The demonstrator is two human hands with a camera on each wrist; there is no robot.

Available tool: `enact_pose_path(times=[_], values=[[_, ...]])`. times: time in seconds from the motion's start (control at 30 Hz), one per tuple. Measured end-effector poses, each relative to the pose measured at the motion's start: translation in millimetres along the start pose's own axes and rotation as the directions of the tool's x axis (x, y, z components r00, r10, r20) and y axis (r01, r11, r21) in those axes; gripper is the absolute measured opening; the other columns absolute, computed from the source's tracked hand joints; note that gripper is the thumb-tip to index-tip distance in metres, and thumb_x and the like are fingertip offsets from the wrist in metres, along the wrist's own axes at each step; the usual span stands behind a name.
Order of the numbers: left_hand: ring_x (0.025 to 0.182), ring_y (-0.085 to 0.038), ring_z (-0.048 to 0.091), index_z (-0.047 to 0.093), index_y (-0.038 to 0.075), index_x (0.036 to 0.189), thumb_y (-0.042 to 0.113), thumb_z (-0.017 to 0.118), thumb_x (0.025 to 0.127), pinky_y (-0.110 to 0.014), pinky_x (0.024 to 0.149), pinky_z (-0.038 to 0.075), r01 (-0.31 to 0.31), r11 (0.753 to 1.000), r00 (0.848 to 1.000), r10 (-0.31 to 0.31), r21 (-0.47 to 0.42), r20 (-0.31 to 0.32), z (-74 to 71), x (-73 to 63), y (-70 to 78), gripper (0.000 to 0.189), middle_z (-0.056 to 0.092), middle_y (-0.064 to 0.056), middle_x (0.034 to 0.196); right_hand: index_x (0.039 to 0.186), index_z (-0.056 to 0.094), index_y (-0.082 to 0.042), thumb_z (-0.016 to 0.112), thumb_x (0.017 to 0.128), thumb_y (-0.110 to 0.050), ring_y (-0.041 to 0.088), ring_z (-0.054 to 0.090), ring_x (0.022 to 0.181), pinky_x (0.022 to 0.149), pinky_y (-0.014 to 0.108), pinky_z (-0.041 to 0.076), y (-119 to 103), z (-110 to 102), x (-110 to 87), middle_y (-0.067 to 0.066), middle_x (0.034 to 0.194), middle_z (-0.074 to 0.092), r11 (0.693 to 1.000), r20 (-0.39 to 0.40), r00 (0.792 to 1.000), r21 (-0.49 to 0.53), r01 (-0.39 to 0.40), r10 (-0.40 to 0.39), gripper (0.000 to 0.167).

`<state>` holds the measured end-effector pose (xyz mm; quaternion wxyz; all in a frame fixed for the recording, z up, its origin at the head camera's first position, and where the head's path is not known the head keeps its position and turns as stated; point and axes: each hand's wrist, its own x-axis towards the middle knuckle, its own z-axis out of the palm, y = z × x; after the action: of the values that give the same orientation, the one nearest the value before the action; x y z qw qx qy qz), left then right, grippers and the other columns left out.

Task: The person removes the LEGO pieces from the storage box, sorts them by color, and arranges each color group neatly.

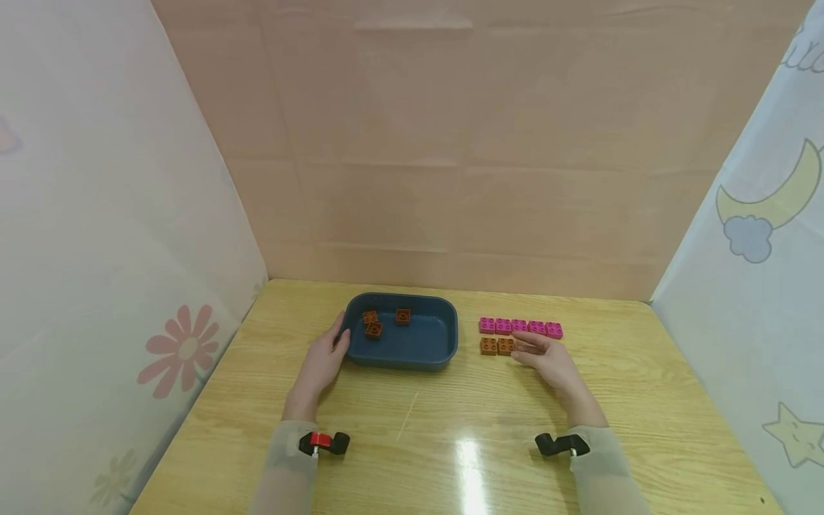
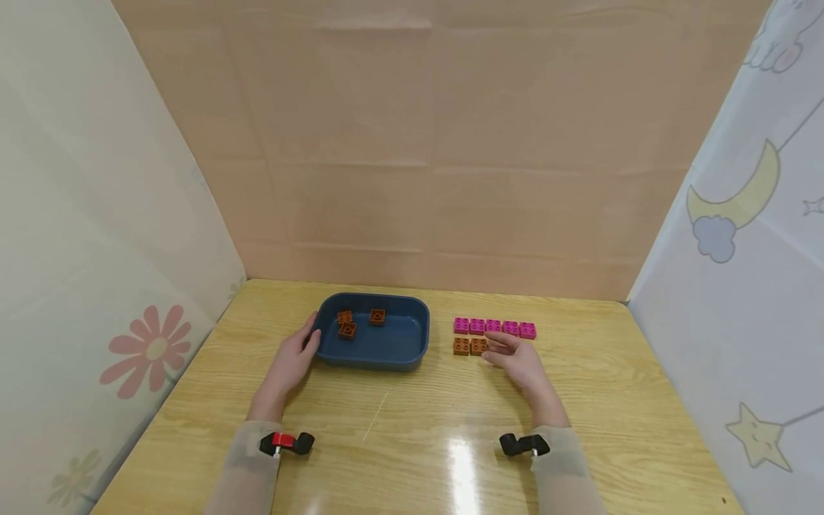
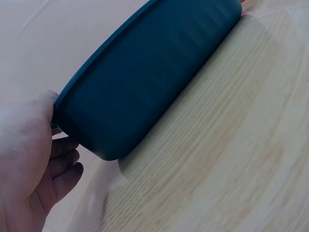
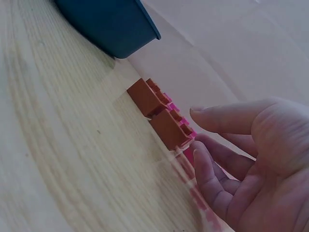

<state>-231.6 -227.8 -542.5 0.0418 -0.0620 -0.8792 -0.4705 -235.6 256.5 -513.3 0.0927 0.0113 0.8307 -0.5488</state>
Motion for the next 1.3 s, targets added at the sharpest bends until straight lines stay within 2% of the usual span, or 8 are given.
enact_pose_path(times=[0.1,0.43,0.9,1.13,1.3], values=[[0.151,-0.039,0.041,0.031,0.004,0.169,0.028,0.048,0.117,-0.056,0.123,0.036,0.001,1.000,1.000,-0.001,0.001,0.000,-0.5,0.0,0.8,0.060,0.039,-0.019,0.168,0.154,0.058,-0.005,0.076,0.102,-0.018,0.039,0.056,0.138,0.094,0.017,0.051,-2.6,-1.6,-0.8,0.023,0.152,0.058,1.000,-0.001,1.000,0.005,0.013,-0.013,0.057],[0.152,-0.039,0.040,0.031,0.001,0.168,0.028,0.048,0.117,-0.055,0.123,0.035,-0.010,1.000,1.000,0.010,-0.004,0.003,-0.4,0.2,-1.2,0.060,0.038,-0.019,0.168,0.154,0.060,-0.008,0.071,0.106,-0.023,0.022,0.065,0.125,0.095,0.023,0.054,-9.8,-6.0,-4.3,0.018,0.152,0.059,1.000,0.002,1.000,0.008,0.014,-0.014,0.051],[0.153,-0.039,0.039,0.030,0.000,0.168,0.024,0.049,0.116,-0.055,0.124,0.034,-0.006,1.000,1.000,0.006,-0.010,-0.002,-0.8,1.0,0.5,0.060,0.037,-0.019,0.168,0.153,0.059,-0.005,0.064,0.110,-0.032,0.032,0.056,0.136,0.104,0.032,0.055,-18.9,-3.7,-6.3,0.018,0.159,0.052,0.999,0.005,0.999,0.005,0.051,-0.051,0.051],[0.153,-0.038,0.039,0.030,0.002,0.168,0.027,0.049,0.116,-0.055,0.124,0.034,-0.019,1.000,1.000,0.019,-0.006,0.003,-1.3,2.7,0.4,0.060,0.038,-0.019,0.168,0.153,0.058,-0.001,0.066,0.109,-0.028,0.034,0.057,0.137,0.096,0.020,0.054,-33.1,1.5,-4.9,0.020,0.155,0.057,0.993,0.005,0.993,0.007,0.120,-0.120,0.051],[0.152,-0.040,0.041,0.031,0.001,0.168,0.027,0.049,0.116,-0.056,0.123,0.035,-0.014,1.000,1.000,0.014,-0.015,0.004,-1.0,0.5,-1.6,0.060,0.038,-0.019,0.168,0.152,0.060,-0.003,0.068,0.108,-0.031,0.034,0.055,0.140,0.098,0.017,0.050,-45.2,16.4,-0.7,0.018,0.153,0.060,0.990,0.035,0.989,0.017,0.142,-0.142,0.052]])
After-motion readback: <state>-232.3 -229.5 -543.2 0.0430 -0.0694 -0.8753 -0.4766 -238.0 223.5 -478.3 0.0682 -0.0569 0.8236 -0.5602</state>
